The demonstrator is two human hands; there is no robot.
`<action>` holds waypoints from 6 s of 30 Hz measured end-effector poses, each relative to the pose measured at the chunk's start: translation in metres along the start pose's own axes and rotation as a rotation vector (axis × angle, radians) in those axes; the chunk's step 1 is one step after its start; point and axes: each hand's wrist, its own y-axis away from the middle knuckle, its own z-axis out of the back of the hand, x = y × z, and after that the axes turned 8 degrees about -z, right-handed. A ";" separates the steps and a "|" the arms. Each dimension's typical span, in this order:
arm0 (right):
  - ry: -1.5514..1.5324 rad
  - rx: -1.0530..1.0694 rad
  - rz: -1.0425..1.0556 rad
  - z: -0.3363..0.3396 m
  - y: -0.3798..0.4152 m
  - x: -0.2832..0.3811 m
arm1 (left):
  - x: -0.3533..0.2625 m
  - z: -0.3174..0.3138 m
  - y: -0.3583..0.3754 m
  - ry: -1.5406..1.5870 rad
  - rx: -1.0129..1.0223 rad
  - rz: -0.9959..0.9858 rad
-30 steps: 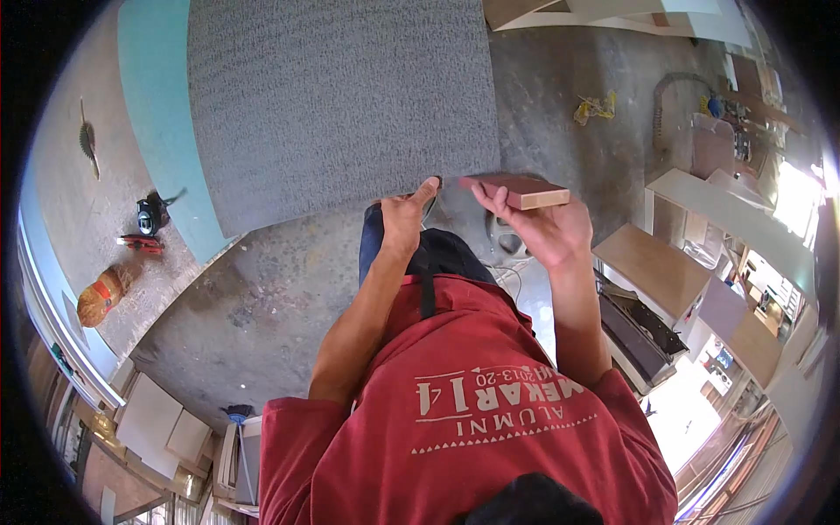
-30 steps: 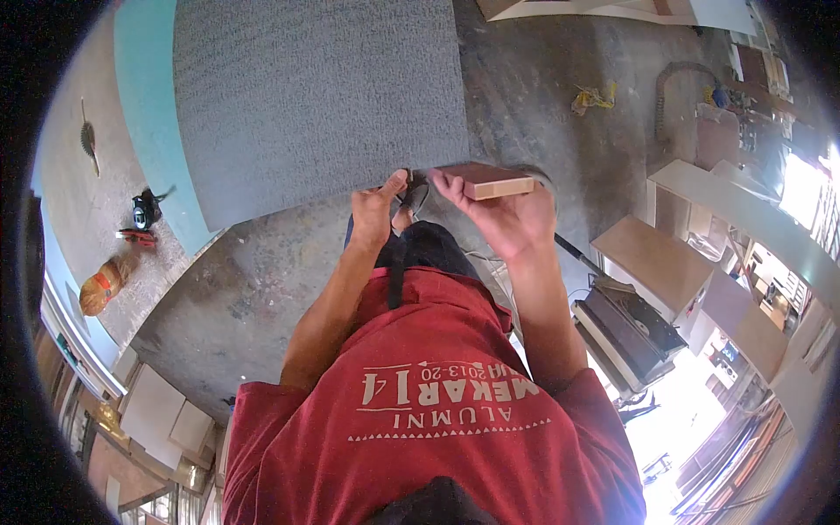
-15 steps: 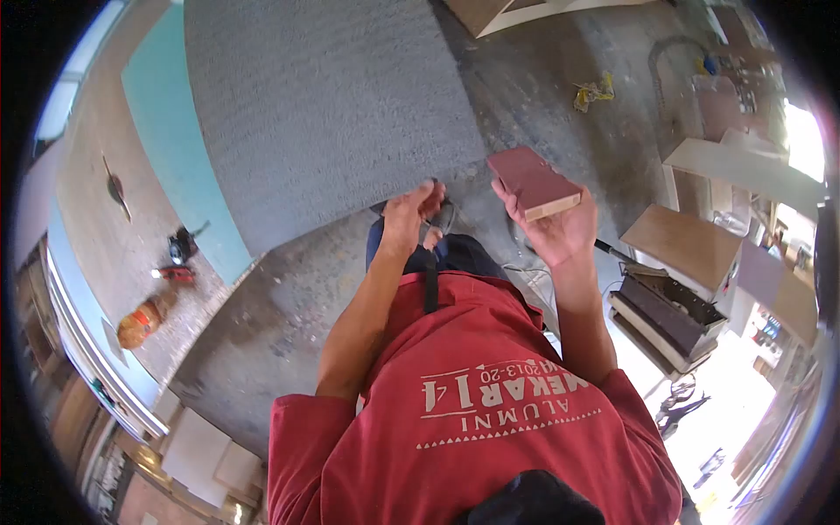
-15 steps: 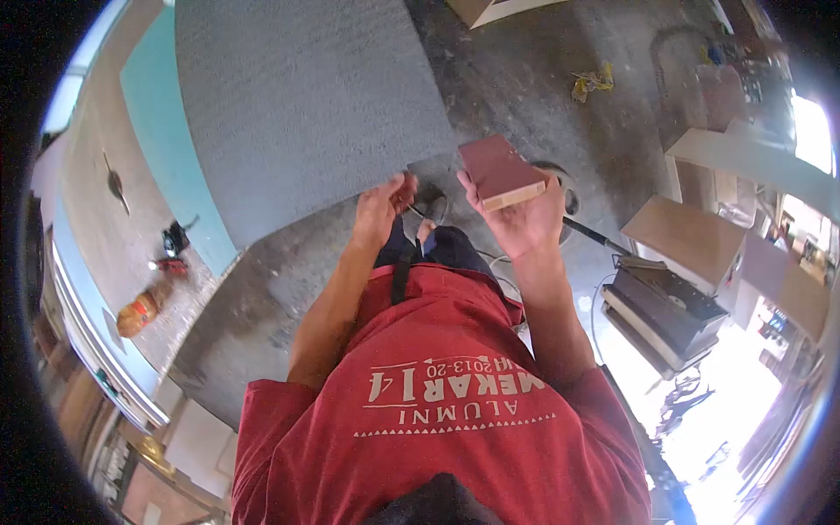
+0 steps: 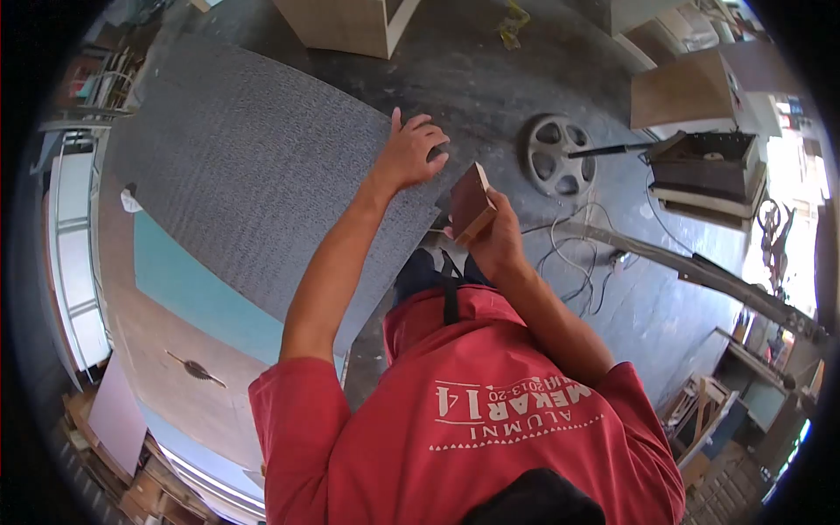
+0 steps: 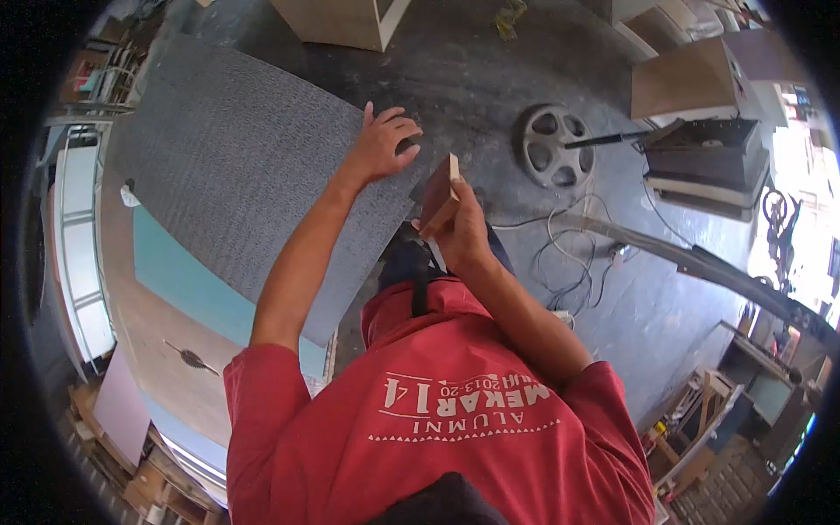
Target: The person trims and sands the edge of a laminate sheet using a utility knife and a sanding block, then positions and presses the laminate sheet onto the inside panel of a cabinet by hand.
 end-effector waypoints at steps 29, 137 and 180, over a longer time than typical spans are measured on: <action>0.232 -0.290 0.255 -0.056 -0.012 -0.050 | 0.010 -0.025 0.006 0.186 0.175 0.118; 1.197 0.856 2.057 -0.198 0.156 0.092 | -0.242 0.363 0.095 -0.293 -1.070 0.700; 1.143 1.324 1.068 -0.227 0.211 0.107 | -0.247 0.331 0.045 -0.373 -0.974 0.392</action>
